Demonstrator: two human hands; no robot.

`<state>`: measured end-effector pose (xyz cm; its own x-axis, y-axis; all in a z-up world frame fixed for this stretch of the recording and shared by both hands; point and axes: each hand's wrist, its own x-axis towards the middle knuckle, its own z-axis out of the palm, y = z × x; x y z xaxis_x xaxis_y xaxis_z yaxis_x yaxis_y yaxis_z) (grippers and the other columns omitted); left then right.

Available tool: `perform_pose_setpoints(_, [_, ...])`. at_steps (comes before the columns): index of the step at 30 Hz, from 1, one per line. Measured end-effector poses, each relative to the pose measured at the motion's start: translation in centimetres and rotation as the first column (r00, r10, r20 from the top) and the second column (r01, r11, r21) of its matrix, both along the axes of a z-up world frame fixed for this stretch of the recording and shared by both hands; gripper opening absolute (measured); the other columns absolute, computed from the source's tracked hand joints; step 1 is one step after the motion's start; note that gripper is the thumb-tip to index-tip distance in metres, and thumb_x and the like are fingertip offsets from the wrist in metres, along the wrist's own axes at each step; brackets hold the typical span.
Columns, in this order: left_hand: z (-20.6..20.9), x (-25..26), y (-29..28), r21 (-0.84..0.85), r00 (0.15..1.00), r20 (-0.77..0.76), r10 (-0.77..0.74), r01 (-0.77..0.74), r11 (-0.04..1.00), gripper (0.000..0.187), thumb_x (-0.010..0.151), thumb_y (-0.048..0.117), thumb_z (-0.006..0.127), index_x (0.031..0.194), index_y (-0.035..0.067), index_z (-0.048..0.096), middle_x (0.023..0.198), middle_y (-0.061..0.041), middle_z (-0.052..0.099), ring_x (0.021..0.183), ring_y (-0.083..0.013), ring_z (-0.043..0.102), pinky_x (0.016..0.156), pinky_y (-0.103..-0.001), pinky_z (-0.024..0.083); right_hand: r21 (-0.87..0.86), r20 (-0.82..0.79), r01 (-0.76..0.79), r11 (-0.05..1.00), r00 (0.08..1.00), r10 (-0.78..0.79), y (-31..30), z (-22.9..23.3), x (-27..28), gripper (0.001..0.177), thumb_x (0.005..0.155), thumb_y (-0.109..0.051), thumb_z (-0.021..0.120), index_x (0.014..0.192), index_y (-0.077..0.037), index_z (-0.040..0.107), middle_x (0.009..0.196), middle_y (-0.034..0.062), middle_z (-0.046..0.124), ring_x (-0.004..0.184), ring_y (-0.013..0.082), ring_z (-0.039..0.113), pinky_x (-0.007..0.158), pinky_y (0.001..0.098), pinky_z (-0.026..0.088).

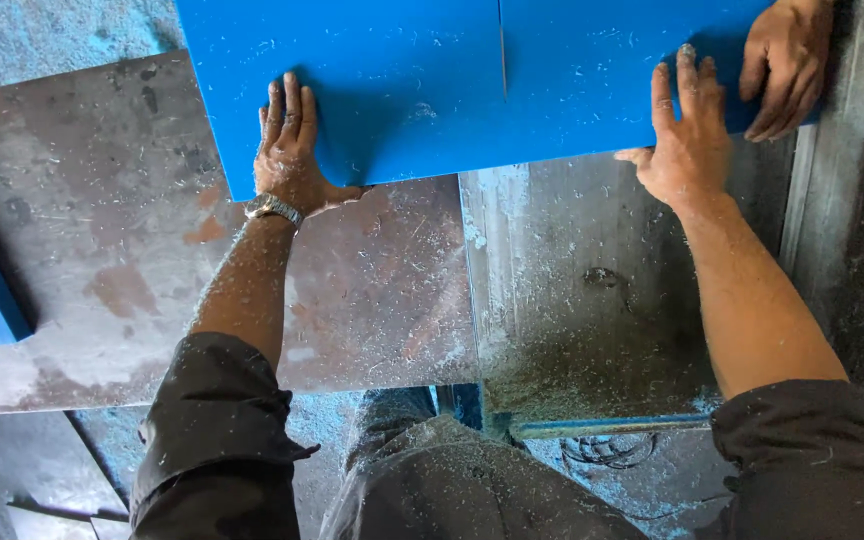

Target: Cutting large blue foam sheets into smaller pieces using a table saw in a manufacturing setting.

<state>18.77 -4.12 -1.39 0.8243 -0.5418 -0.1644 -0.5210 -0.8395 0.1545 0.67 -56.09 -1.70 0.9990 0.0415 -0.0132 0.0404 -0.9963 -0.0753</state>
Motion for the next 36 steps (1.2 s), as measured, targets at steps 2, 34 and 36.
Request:
perform_pose_setpoints(2, [-0.2, 0.2, 0.1, -0.008, 1.000, 0.004, -0.006, 0.006, 1.000, 0.163, 0.046, 0.080, 0.094, 0.166, -0.001, 0.018, 0.172, -0.024, 0.011, 0.159, -0.0421, 0.011, 0.129, -0.058, 0.019, -0.034, -0.004, 0.001, 0.999, 1.000, -0.001, -0.3, -0.3, 0.2, 0.111, 0.087, -0.045, 0.092, 0.167, 0.002, 0.032, 0.171, 0.0283, 0.021, 0.159, 0.0525, 0.025, 0.130, 0.0609, 0.027])
perform_pose_setpoints(34, [-0.5, 3.4, -0.3, -0.058, 0.999, 0.047, -0.020, 0.022, 0.998, 0.162, 0.047, 0.087, 0.091, 0.166, 0.001, 0.023, 0.172, -0.022, 0.014, 0.159, -0.0418, 0.014, 0.129, -0.057, 0.021, -0.070, -0.047, 0.038, 0.997, 0.998, -0.041, -1.4, -0.9, 3.4, 0.112, 0.089, -0.045, 0.091, 0.171, -0.002, 0.027, 0.174, 0.0253, 0.019, 0.162, 0.0498, 0.021, 0.131, 0.0574, 0.030])
perform_pose_setpoints(36, [-0.6, 3.6, -0.2, -0.059, 0.999, 0.048, -0.020, 0.023, 0.998, 0.163, 0.047, 0.089, 0.091, 0.166, 0.002, 0.022, 0.172, -0.021, 0.014, 0.159, -0.0414, 0.014, 0.129, -0.058, 0.021, -0.075, -0.057, 0.040, 0.996, 0.997, -0.045, -1.5, -1.1, 3.6, 0.113, 0.089, -0.045, 0.091, 0.172, -0.003, 0.026, 0.174, 0.0247, 0.019, 0.162, 0.0494, 0.021, 0.131, 0.0569, 0.031])
